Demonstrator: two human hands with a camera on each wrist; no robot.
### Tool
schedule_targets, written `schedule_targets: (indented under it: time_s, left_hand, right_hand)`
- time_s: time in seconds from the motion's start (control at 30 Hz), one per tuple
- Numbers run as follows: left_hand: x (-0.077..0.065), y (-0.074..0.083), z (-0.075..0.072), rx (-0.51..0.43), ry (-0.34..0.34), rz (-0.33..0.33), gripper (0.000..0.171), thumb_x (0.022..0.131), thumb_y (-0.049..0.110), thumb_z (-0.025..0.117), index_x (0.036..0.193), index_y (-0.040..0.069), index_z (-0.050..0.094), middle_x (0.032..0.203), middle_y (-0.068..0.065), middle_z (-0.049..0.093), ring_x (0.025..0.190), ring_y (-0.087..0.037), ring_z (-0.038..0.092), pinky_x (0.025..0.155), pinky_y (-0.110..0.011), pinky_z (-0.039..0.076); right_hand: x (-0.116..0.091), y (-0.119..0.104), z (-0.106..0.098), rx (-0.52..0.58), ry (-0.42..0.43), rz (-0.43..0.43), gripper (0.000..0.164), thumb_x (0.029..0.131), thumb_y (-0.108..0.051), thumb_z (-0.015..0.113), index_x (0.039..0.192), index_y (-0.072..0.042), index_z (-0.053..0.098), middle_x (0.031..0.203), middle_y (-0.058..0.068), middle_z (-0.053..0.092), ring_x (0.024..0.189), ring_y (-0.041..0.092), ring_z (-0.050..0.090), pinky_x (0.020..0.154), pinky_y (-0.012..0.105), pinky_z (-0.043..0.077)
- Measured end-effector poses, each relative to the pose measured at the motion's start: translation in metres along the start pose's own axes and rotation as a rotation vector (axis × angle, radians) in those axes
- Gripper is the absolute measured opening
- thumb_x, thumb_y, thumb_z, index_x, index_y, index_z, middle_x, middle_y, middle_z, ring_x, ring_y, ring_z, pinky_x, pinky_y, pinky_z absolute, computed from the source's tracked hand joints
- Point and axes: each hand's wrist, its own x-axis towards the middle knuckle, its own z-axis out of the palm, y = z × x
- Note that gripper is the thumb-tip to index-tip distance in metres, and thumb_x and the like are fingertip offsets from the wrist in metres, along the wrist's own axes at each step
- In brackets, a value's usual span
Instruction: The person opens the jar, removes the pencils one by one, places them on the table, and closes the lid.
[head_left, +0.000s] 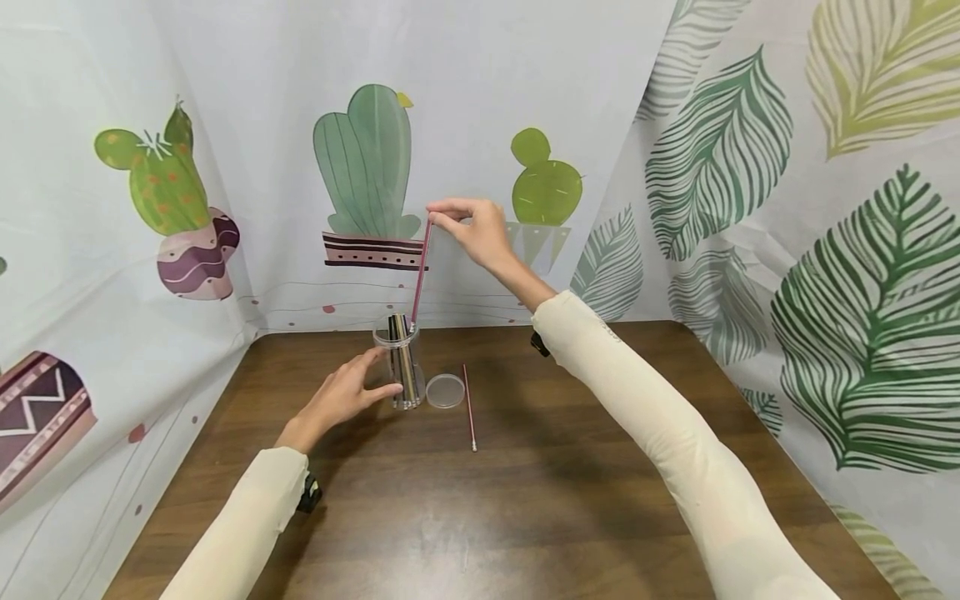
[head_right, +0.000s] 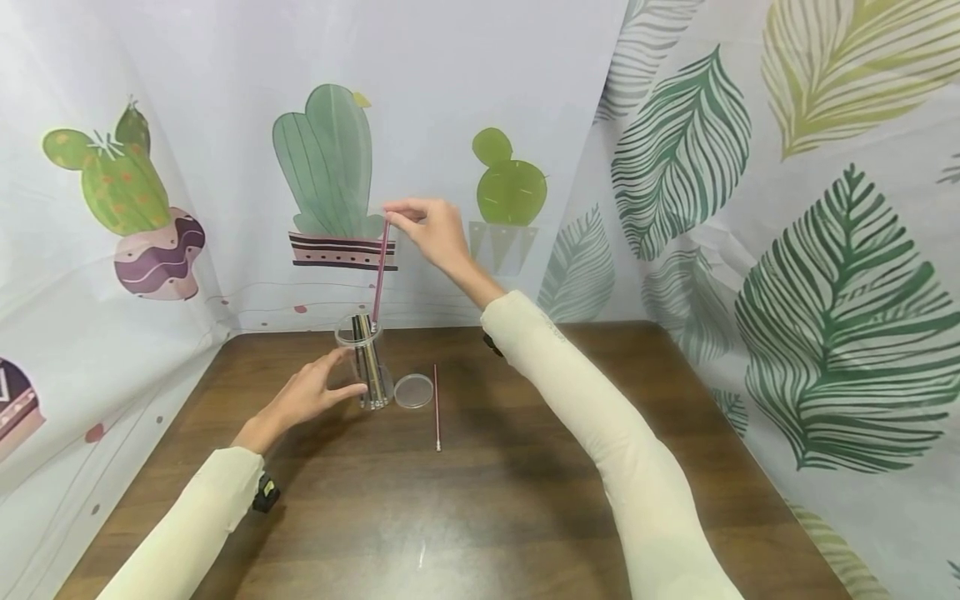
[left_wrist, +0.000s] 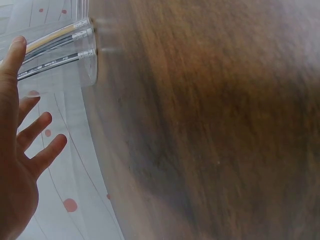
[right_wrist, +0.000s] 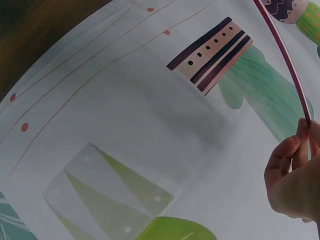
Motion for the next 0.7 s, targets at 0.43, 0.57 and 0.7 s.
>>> schedule_targets:
  time_s: [0.43,0.57,0.7]
  left_hand:
    - [0.0,0.0,-0.001,-0.001,0.004,-0.001,0.095,0.088,0.069,0.07,0.156,0.009,0.041,0.154,-0.02,0.051,0.135,-0.042,0.054,0.109,-0.063,0.044]
    - [-0.001,0.0,-0.001,-0.002,0.003,-0.002,0.095,0.087,0.069,0.07,0.156,0.01,0.041,0.154,-0.019,0.051,0.136,-0.041,0.054,0.11,-0.063,0.044]
    - [-0.001,0.0,-0.001,-0.002,0.005,0.005,0.093,0.088,0.068,0.07,0.155,0.01,0.042,0.153,-0.018,0.052,0.135,-0.04,0.054,0.109,-0.062,0.045]
  right_hand:
    - [-0.008,0.016,-0.013,0.009,-0.004,0.043,0.02,0.097,-0.022,0.077,0.114,-0.012,0.081,0.104,0.004,0.08,0.097,0.014,0.074,0.094,0.033,0.054]
    - [-0.019,0.033,-0.013,-0.006,-0.039,0.068,0.02,0.097,-0.021,0.076,0.114,-0.011,0.081,0.104,0.005,0.08,0.096,0.016,0.075,0.084,0.029,0.055]
    - [-0.031,0.049,-0.013,-0.026,-0.057,0.103,0.02,0.097,-0.02,0.076,0.114,-0.01,0.081,0.104,0.006,0.08,0.097,0.019,0.075,0.083,0.029,0.055]
